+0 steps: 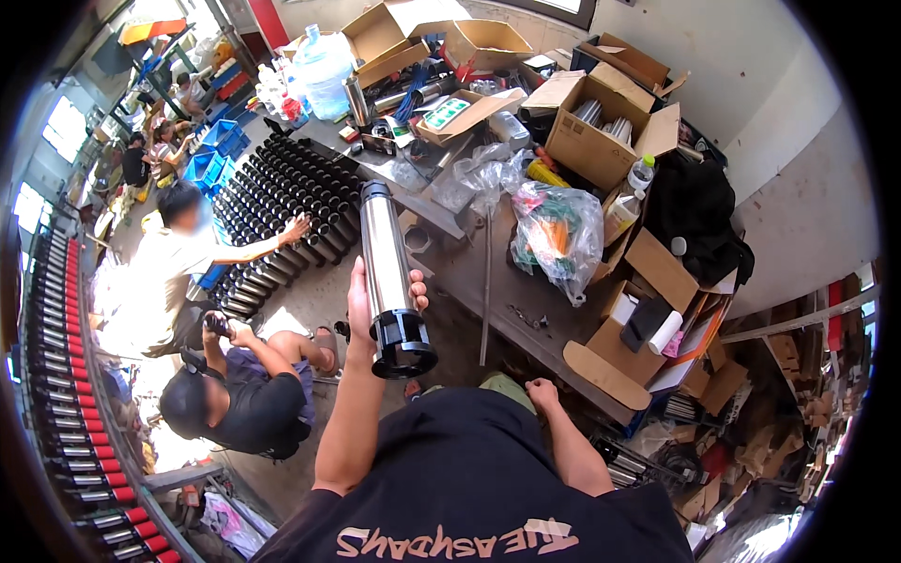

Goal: The person assembles metal cylindrical components using a manual press tool on a workbench and places the finished units into a wire cart.

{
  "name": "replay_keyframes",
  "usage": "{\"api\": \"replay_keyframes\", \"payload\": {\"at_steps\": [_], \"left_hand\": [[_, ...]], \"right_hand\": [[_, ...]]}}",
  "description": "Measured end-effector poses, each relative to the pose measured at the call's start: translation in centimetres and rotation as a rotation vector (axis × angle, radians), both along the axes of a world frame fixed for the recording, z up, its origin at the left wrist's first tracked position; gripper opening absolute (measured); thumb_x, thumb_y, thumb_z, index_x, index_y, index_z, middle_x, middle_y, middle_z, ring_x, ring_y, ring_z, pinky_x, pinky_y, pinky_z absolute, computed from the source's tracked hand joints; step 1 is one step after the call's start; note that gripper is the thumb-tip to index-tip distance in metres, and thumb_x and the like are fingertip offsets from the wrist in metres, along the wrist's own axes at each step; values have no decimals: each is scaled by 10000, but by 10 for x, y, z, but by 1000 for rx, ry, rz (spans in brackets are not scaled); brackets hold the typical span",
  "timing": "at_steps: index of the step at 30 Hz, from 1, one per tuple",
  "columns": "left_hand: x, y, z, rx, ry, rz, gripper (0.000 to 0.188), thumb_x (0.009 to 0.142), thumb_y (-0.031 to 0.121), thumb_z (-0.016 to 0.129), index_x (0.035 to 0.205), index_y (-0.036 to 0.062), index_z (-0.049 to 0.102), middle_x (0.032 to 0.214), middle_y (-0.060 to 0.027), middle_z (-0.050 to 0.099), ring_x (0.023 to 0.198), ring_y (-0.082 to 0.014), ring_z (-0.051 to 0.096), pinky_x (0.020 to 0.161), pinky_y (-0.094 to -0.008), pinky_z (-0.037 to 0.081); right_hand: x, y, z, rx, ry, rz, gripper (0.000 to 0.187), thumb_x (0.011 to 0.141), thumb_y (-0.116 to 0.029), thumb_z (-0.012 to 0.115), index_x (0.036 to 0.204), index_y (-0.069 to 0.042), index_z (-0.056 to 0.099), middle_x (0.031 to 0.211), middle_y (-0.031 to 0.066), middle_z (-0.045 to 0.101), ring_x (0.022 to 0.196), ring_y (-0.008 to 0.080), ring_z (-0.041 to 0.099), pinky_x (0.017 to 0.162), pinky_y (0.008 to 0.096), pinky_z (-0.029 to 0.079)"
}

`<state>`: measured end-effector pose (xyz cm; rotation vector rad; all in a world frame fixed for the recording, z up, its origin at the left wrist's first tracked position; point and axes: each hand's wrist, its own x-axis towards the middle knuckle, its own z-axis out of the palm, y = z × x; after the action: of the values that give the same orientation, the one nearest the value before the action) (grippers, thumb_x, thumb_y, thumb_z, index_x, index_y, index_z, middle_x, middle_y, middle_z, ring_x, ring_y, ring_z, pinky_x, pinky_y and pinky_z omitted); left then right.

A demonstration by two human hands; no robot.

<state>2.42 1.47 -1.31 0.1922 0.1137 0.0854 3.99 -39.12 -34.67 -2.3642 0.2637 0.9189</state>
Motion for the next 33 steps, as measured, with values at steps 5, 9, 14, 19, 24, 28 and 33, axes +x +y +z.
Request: {"api": "replay_keyframes", "payload": {"at_steps": [5,9,14,19,24,28,33], "left_hand": [[-3,-8,13,73,116,-10,748,1012,663,266,1172,-22,519,1002,-160,603,816,-268,627,724,-419,584],[-1,-21,9,-100,-125,50,604,1028,556,386,1407,89,442,1008,-151,521,817,-270,550,770,-447,560],[3,-23,19,-33,-252,85,644,1006,584,383,1468,138,409,926,-136,544,750,-262,559,687,-451,516],[-6,-13,32,286,-82,66,791,965,764,255,1293,86,495,917,-154,596,721,-271,645,628,-435,578],[-27,-5,46,595,302,68,830,953,788,194,1144,58,539,854,-141,651,691,-285,691,649,-421,594],[-42,-23,50,877,276,139,697,1020,670,280,1222,40,497,865,-140,634,677,-252,684,612,-375,600],[-53,-74,6,563,183,-429,766,1009,695,268,1112,0,574,898,-144,670,757,-291,682,689,-391,588]], "right_hand": [[-1,-8,5,-98,4,42,349,873,-362,694,1029,-56,754,930,151,748,824,258,710,794,387,552],[-8,-11,9,-113,78,62,365,881,-374,691,1065,-65,753,931,153,747,833,263,713,774,385,556],[-10,0,20,-76,128,66,361,902,-370,684,1078,-60,738,968,144,740,786,260,698,708,384,550],[2,-28,-30,-66,-58,109,307,922,-313,674,996,-20,728,827,106,739,728,216,690,684,375,547],[-3,15,34,142,25,-97,267,954,-265,650,1052,-23,710,880,90,737,766,171,683,709,329,550],[-35,85,137,607,-64,-184,285,977,-294,649,1131,-55,667,967,50,711,826,118,656,714,269,522],[-90,133,290,1121,55,-155,557,997,-321,630,1458,-69,444,1298,71,625,1148,140,582,951,331,476]]}}
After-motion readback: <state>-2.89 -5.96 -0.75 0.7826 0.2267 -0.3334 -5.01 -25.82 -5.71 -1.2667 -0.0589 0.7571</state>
